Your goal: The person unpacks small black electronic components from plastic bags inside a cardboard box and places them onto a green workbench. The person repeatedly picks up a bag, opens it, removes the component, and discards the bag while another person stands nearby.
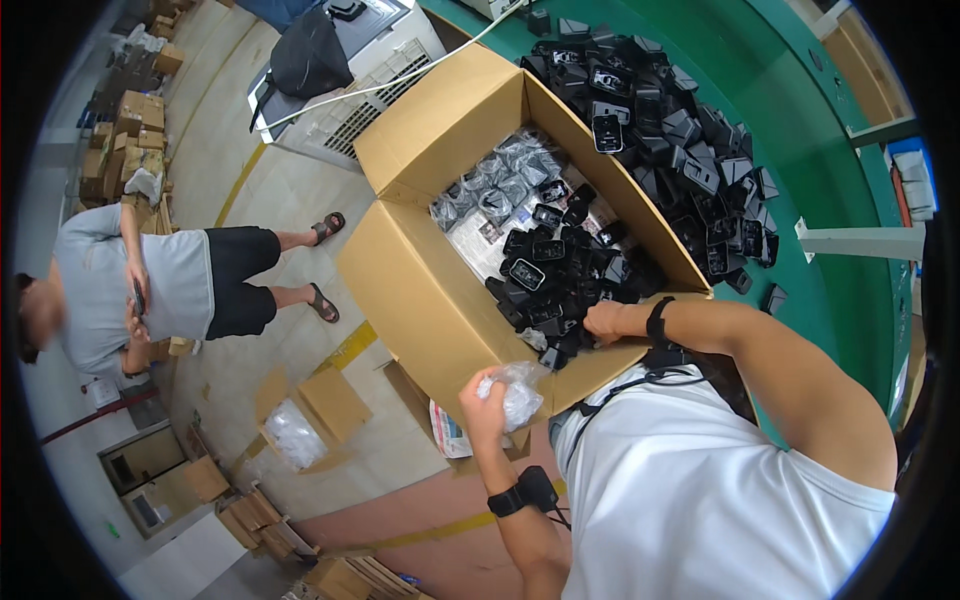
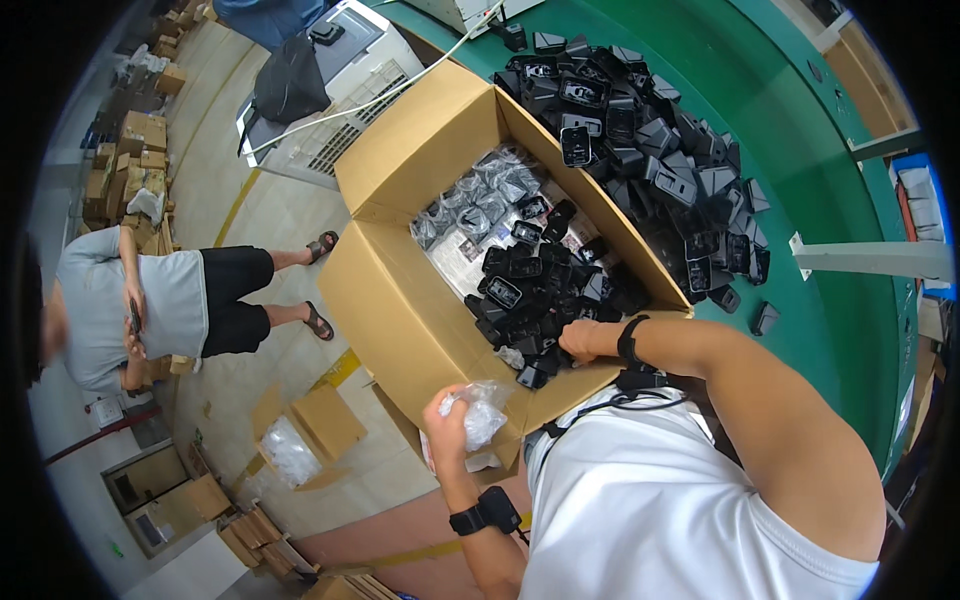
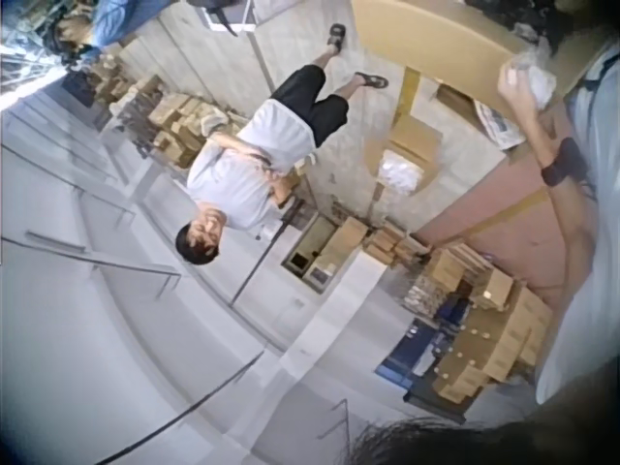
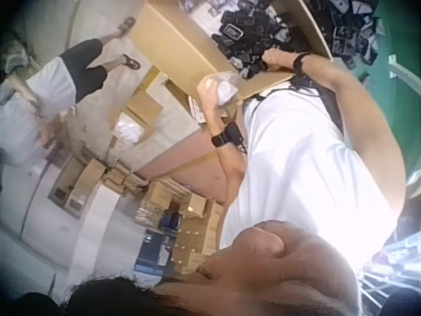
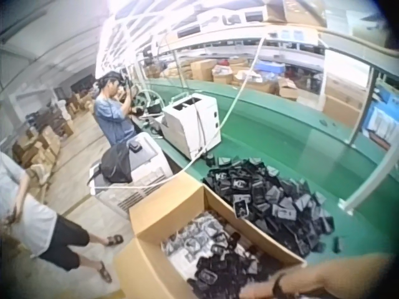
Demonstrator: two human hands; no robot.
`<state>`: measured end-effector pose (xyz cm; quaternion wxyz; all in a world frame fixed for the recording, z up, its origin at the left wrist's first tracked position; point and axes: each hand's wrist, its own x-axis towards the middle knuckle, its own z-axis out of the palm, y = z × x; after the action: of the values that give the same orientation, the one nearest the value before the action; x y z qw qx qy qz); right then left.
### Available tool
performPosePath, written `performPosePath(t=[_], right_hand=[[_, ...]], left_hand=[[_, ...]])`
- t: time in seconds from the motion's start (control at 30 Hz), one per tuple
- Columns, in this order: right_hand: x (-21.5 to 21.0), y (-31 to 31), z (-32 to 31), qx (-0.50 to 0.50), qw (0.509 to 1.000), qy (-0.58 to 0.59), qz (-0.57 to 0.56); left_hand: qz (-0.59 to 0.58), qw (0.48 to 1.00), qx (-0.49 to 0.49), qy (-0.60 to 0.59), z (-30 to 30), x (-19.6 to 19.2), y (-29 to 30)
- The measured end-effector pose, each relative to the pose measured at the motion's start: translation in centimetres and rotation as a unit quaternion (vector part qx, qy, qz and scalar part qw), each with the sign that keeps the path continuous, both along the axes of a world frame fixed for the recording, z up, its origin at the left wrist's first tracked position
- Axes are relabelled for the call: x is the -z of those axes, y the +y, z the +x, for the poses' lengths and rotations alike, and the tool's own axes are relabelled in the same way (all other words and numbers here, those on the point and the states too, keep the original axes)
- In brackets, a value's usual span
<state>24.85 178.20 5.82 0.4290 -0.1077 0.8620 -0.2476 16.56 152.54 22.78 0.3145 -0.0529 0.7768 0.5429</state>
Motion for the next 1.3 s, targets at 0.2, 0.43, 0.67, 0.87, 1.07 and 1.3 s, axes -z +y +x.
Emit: performPosePath(t=[0.2,0.43,0.67,0.87,1.07,1.3], right_hand=[[-5.0,-3.4,-4.7,0.185,0.964,0.081,-0.171],[-4.2,-6.0,-6.8,0.311,0.901,-0.053,-0.299],[-12.8,-0.9,-8.6,0.304,0.745,-0.222,-0.550],[-2.7,-5.7,-8.1,0.083,0.944,0.222,-0.229],[-1.4,-8.2,-7.1,0.218,0.949,0.007,-0.229],[-9.9,-4.6,-9.0,0.434,0.667,-0.177,-0.580]], left_hand=[[0.097,0.974,-0.183,-0.090,0.9,-0.8,-1.9],[0.221,0.961,-0.161,-0.032,1.9,-0.3,-1.6],[0.267,0.960,-0.086,0.007,-0.2,-0.1,1.8],[0.328,0.924,-0.193,-0.040,1.1,-0.1,0.4],[0.291,0.927,-0.234,-0.043,2.8,0.8,-1.7],[0.357,0.920,-0.155,-0.036,0.0,1.0,4.2]])
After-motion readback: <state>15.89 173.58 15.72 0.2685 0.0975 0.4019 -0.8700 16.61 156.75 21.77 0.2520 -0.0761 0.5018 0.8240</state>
